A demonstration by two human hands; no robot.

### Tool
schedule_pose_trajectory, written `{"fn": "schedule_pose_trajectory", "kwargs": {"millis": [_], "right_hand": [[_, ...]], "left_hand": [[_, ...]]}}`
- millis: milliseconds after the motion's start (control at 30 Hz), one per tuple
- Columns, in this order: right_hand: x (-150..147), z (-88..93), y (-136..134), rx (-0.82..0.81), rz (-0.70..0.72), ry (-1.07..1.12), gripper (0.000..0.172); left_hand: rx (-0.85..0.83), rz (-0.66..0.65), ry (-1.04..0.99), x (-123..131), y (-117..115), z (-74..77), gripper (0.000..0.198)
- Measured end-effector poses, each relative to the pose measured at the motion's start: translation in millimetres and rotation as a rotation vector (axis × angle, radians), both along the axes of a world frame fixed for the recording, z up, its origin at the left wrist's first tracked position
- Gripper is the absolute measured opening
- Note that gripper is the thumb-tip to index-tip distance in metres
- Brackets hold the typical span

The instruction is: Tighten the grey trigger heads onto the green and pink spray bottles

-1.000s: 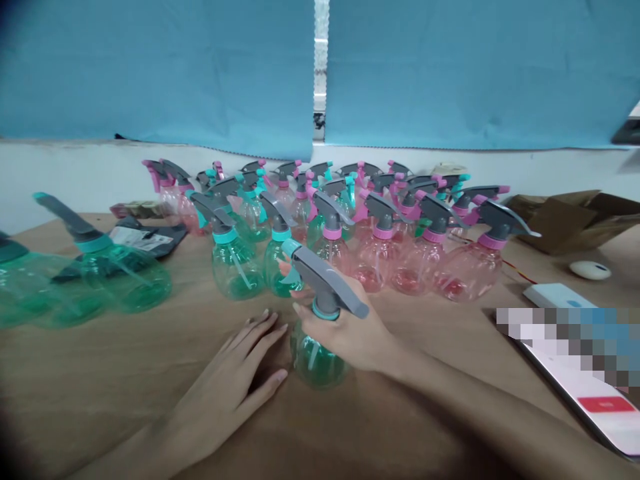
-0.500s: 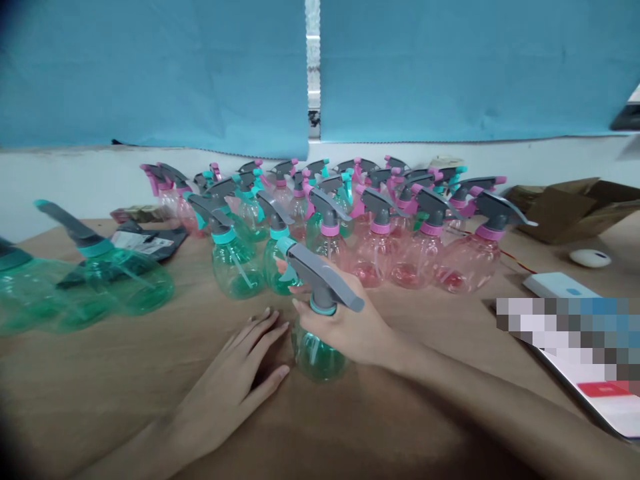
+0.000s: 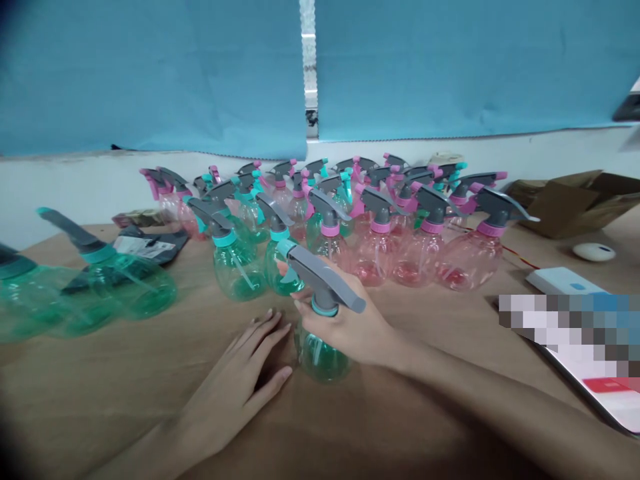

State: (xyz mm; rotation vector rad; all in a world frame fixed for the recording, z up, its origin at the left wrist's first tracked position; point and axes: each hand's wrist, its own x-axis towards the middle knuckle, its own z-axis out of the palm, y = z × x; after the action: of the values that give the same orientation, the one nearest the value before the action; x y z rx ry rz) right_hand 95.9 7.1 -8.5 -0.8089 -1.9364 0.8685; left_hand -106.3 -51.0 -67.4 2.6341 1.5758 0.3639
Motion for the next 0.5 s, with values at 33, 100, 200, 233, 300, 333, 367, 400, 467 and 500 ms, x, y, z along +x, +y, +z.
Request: {"fn": "schedule_pose_trajectory", "kwargs": {"millis": [33,100,200,233,300,333,367,400,467,500], "right_hand": [[0.5,-0.9,0.3,-0.002,0.005,0.002,0.023],[1.4,-3.1,0.9,-0.006,0.002,0.002,0.024],[2.0,-5.7,1.2,-0.005,-0.004,-0.007,0.021],[1.8,-6.0,1.1,-0.007,-0.006,-0.009,0.019],[1.4,-6.2,1.1,-0.006,-0.009,-0.008,0.016],[1.2,-6.1,1.2,-0.004,-0.014,-0.007,0.015],[1.2,-6.2,1.4,-0.001,-0.022,-0.006,0.014],[1.3,-6.3,1.8,0.003,-0.027,-0.007,0.014],[1.8,-6.4,2.6,0.004,-0.031,-0.027,0.015],[2.0,-6.2,2.9,-0.002,-0.031,-0.044,0.015]], "left_hand": [[0.000,-0.001,-0.004,-0.1,-0.2,-0.2,0.048],[0.000,-0.001,-0.006,-0.4,-0.9,-0.7,0.048],[-0.006,-0.003,0.000,-0.8,-1.6,-1.1,0.048],[-0.009,-0.003,0.001,-0.9,-1.7,-1.1,0.048],[-0.011,-0.003,0.004,-1.1,-1.6,-1.1,0.048],[-0.011,-0.002,0.005,-1.1,-1.5,-1.1,0.048],[-0.009,-0.002,0.005,-1.1,-1.4,-1.1,0.048],[-0.007,-0.003,0.005,-1.0,-1.3,-1.2,0.048],[-0.004,-0.001,0.007,-0.7,-1.2,-1.4,0.048],[-0.005,0.001,0.010,-0.6,-1.2,-1.5,0.049]]}}
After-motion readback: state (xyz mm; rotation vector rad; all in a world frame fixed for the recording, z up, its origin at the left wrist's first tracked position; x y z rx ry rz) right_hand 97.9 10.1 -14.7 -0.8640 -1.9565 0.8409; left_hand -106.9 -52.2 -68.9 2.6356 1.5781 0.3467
